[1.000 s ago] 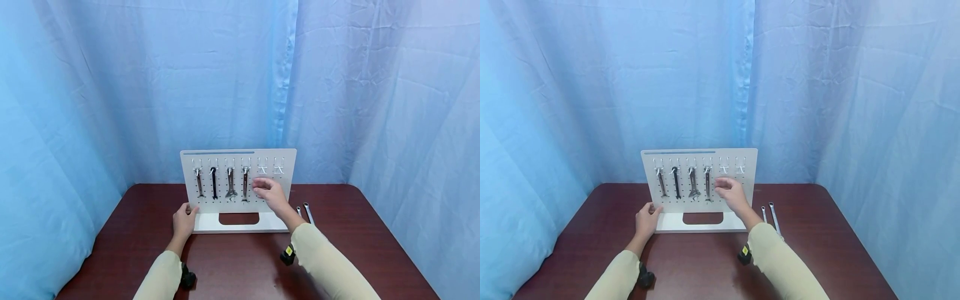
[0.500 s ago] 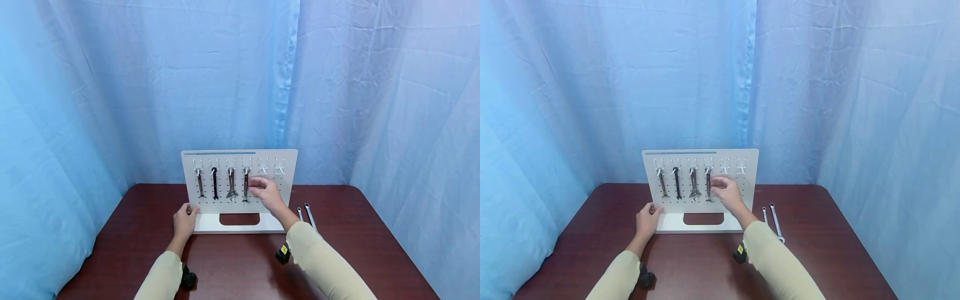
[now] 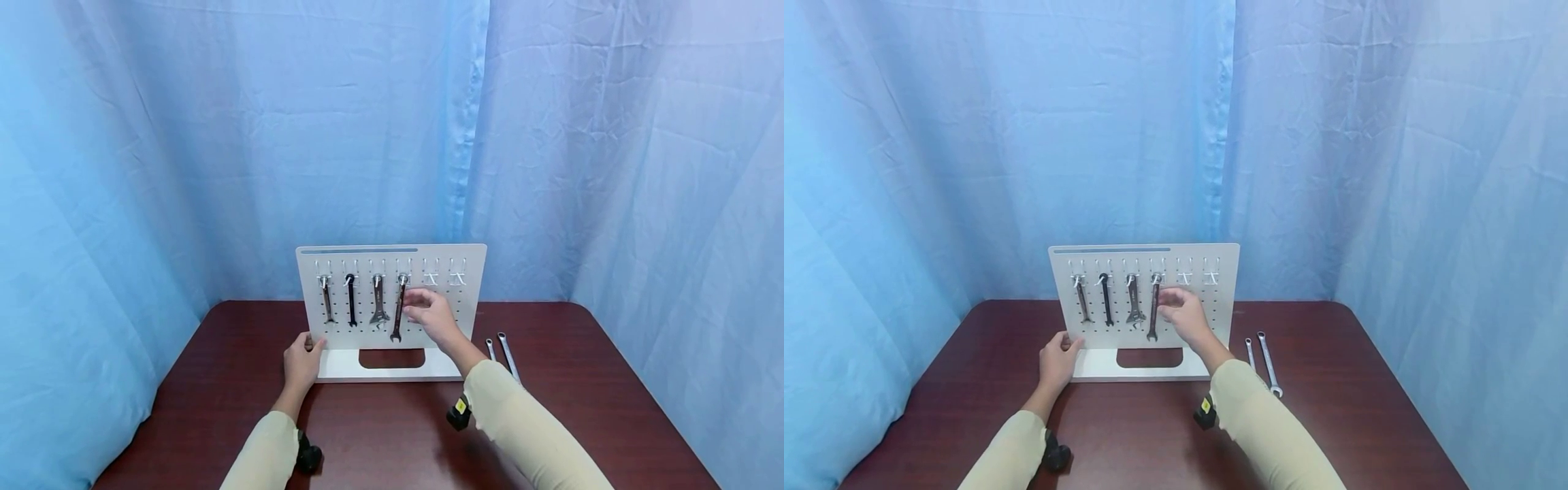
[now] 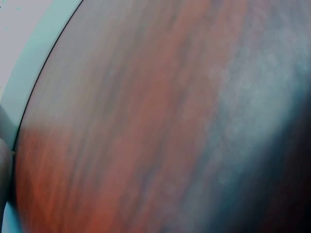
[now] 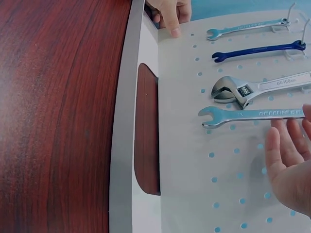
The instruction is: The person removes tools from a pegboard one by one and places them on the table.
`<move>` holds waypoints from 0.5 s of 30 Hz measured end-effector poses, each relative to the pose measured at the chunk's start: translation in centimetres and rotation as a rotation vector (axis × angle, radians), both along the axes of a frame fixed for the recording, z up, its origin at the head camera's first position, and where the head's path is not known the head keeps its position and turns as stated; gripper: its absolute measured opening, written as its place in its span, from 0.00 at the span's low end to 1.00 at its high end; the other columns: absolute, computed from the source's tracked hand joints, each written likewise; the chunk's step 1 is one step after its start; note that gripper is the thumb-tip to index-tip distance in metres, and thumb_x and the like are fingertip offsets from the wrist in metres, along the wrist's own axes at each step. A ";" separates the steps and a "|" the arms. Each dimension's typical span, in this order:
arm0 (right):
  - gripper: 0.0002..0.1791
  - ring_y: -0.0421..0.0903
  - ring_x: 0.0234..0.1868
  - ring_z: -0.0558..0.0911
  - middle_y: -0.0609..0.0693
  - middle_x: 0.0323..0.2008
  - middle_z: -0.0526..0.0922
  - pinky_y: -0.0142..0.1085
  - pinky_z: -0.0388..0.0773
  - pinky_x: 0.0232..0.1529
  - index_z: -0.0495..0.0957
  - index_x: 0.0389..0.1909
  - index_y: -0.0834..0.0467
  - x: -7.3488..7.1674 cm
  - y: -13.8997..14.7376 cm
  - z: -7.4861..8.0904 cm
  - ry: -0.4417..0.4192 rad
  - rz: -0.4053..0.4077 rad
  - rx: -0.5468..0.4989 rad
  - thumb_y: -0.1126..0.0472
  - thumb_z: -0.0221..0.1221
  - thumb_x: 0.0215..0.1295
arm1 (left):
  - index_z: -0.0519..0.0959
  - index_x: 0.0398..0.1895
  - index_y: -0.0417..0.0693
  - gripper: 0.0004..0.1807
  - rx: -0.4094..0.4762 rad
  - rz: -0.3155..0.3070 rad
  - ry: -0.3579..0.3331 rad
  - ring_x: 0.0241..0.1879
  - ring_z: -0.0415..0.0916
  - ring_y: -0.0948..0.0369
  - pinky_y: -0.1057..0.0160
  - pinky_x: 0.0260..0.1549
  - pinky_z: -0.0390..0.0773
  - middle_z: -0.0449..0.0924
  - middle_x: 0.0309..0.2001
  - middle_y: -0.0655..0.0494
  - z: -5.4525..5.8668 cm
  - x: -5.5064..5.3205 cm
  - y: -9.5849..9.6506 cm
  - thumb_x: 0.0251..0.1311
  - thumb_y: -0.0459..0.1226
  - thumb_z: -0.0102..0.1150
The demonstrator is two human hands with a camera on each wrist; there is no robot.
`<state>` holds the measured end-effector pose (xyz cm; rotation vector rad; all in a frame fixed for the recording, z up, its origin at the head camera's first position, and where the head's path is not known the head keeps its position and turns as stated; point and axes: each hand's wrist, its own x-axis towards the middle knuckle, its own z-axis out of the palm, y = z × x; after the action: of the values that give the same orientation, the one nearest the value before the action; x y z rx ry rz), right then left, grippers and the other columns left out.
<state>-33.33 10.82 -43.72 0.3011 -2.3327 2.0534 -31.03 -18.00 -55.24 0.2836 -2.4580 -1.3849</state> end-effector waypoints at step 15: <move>0.14 0.46 0.42 0.82 0.54 0.42 0.83 0.41 0.84 0.46 0.83 0.50 0.66 0.3 0.6 0.1 -0.027 -0.017 0.039 0.63 0.64 0.68 | 0.77 0.58 0.36 0.21 0.005 -0.013 0.018 0.56 0.76 0.46 0.45 0.53 0.76 0.79 0.53 0.38 -0.2 -0.2 0.3 0.70 0.42 0.62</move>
<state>-33.02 11.46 -43.66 0.2550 -2.3838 2.0193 -31.26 -17.73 -55.43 0.2561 -2.4464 -1.3934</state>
